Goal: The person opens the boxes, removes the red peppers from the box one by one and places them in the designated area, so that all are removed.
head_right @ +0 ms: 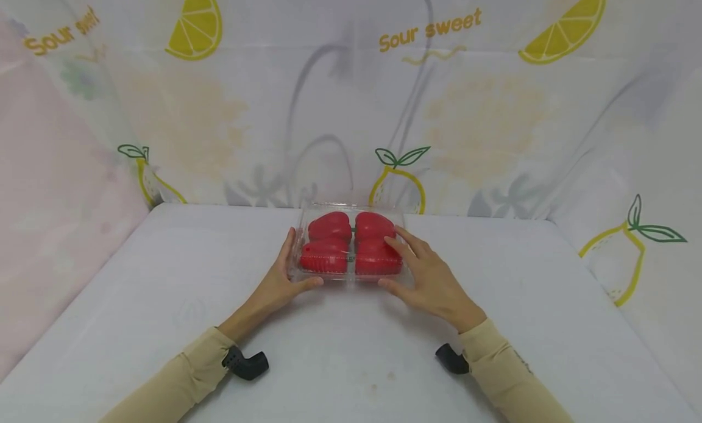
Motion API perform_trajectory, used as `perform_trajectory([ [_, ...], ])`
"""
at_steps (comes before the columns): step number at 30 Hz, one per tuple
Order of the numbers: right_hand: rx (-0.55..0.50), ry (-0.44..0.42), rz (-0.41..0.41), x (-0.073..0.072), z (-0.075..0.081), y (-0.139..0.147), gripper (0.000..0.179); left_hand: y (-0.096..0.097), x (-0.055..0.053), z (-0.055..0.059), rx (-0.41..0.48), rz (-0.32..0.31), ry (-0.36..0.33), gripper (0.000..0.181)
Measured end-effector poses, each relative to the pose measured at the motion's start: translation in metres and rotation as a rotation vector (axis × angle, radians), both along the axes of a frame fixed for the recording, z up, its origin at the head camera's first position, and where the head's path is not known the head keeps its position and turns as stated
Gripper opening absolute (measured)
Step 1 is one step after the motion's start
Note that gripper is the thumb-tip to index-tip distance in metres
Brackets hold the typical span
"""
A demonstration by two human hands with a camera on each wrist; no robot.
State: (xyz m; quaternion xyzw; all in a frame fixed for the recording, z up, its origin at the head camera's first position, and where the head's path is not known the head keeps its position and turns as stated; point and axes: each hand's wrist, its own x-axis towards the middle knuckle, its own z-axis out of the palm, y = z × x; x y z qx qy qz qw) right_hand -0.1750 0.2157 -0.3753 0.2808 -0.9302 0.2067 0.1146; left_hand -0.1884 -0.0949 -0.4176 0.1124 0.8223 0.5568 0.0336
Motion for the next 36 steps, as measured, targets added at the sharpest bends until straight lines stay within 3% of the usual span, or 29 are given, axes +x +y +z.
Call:
perform_trajectory([
  [9, 0.037, 0.152, -0.005, 0.0, -0.001, -0.006, 0.079, 0.001, 0.001, 0.001, -0.011, -0.003, 0.001, 0.116],
  [14, 0.056, 0.195, 0.008, -0.003, 0.001, -0.007, 0.078, 0.0, 0.001, 0.002, -0.009, 0.004, 0.006, 0.116],
  [29, 0.051, 0.134, 0.044, -0.006, 0.008, 0.001, 0.075, 0.001, 0.001, 0.003, -0.008, -0.001, -0.003, 0.117],
  [36, 0.133, 0.171, 0.076, -0.005, 0.013, 0.001, 0.075, -0.002, 0.0, 0.001, -0.005, -0.001, -0.012, 0.117],
])
